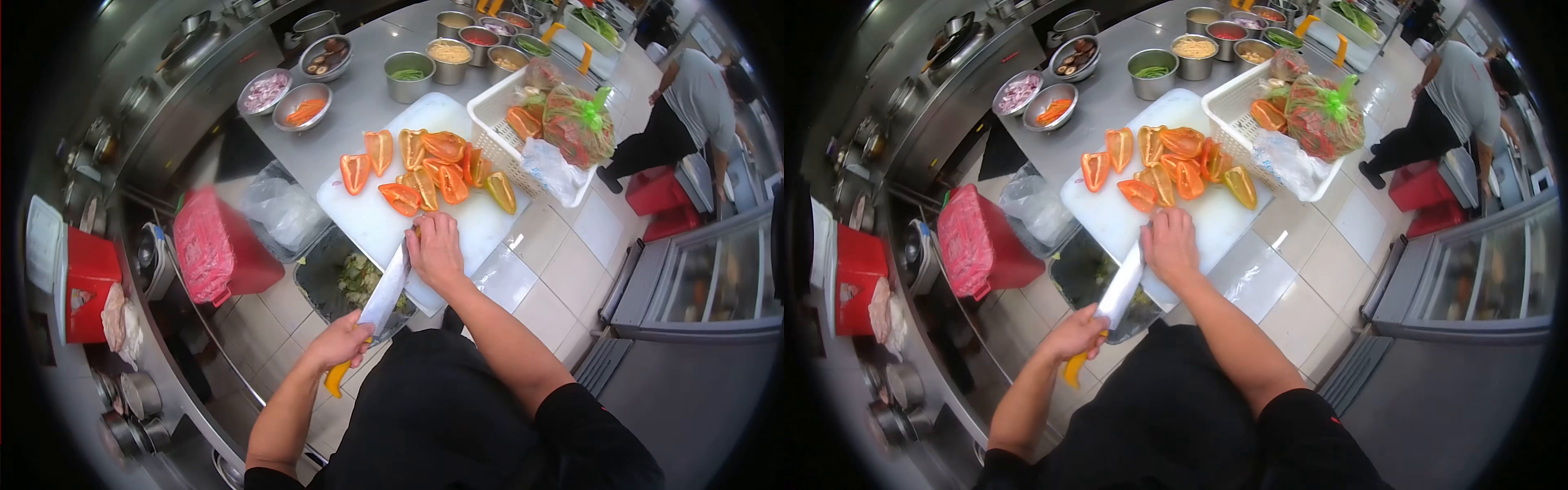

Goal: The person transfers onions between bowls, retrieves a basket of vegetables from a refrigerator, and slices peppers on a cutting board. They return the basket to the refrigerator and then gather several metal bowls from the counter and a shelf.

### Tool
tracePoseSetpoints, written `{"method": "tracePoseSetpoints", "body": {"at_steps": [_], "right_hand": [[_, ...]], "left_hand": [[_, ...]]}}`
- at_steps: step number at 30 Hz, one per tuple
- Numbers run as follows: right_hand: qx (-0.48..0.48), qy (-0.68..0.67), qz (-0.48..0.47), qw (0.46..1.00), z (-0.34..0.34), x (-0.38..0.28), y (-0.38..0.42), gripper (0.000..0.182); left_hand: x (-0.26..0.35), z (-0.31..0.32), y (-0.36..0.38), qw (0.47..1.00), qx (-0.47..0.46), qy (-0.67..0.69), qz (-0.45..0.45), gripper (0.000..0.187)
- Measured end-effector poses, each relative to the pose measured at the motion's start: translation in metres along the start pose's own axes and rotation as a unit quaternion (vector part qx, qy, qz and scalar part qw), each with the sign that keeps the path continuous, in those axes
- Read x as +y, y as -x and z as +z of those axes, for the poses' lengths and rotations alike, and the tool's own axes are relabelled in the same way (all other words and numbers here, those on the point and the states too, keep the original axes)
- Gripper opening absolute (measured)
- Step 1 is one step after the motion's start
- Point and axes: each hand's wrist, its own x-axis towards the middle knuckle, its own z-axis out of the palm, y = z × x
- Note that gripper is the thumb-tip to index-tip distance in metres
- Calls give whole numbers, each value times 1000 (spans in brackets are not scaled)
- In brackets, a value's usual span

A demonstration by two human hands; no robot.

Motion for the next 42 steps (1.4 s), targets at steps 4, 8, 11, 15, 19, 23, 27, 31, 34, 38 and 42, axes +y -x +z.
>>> {"method": "tracePoseSetpoints", "body": {"at_steps": [4,8,11,15,19,23,27,31,34,38,42], "right_hand": [[45,-22,91,995,5,8,0,26],[169,-58,150,972,7,14,-2,25],[256,-224,257,904,5,16,-8,20],[342,-450,371,737,-25,5,-22,18],[292,-758,410,415,-48,17,-34,22],[269,-817,454,233,-51,7,-46,32],[194,-843,444,232,-65,-9,-57,38],[93,-868,400,281,-91,-19,-102,40],[94,-860,410,290,-120,-30,-160,45],[79,-874,331,346,-159,-2,-249,50],[126,-835,291,450,-238,79,-350,43]], "left_hand": [[5,25,-25,998,-51,11,26,27],[14,42,-29,995,-44,-78,52,33],[47,56,0,965,4,-249,80,37],[60,73,38,905,72,-372,194,48],[87,74,84,892,107,-418,135,53],[56,38,107,875,200,-385,214,55],[20,-1,118,846,285,-404,202,51],[-30,-12,94,825,299,-428,215,51],[-32,6,66,815,305,-436,228,50],[-12,37,20,805,336,-427,237,48],[9,62,-26,805,378,-378,257,48]]}}
